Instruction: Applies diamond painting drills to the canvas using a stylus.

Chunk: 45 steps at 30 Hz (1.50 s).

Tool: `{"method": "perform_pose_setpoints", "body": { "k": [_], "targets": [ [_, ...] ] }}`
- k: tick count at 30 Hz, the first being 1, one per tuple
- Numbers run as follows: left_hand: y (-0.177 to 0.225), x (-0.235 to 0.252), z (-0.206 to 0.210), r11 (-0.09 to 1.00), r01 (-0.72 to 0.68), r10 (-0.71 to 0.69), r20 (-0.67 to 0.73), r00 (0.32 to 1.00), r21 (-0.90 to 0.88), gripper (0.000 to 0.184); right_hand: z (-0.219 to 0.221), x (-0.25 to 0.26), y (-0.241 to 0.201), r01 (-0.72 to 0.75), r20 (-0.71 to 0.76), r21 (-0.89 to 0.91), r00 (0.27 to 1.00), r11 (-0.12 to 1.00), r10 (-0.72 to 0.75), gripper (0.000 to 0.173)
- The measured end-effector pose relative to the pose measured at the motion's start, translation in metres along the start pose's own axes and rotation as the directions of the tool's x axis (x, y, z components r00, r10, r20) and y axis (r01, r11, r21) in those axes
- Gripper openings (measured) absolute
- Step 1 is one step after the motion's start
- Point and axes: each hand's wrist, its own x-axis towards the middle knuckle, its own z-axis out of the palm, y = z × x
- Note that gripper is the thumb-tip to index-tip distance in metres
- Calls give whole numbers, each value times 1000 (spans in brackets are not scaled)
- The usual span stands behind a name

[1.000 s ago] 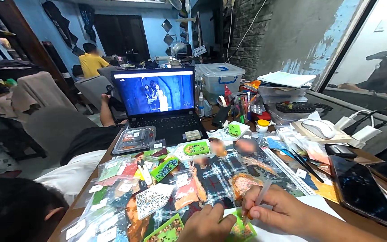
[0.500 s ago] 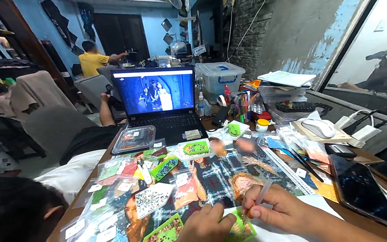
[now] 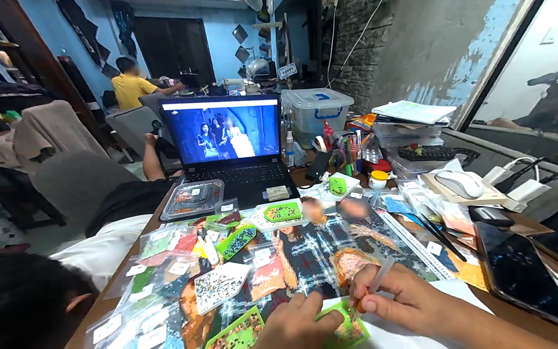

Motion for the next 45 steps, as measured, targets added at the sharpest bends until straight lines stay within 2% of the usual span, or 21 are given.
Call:
{"method": "perform_pose_setpoints", "body": {
  "k": [23, 45],
  "targets": [
    [5, -1, -6, 999, 22, -20, 55, 998, -28, 28, 0, 0, 1, 16, -6, -12, 1000, 1000, -16, 29],
    [2, -1, 0, 1000, -11, 11, 4, 1000, 5, 33, -1, 0, 2, 8, -2, 1, 1000, 1000, -8, 29]
  ]
}}
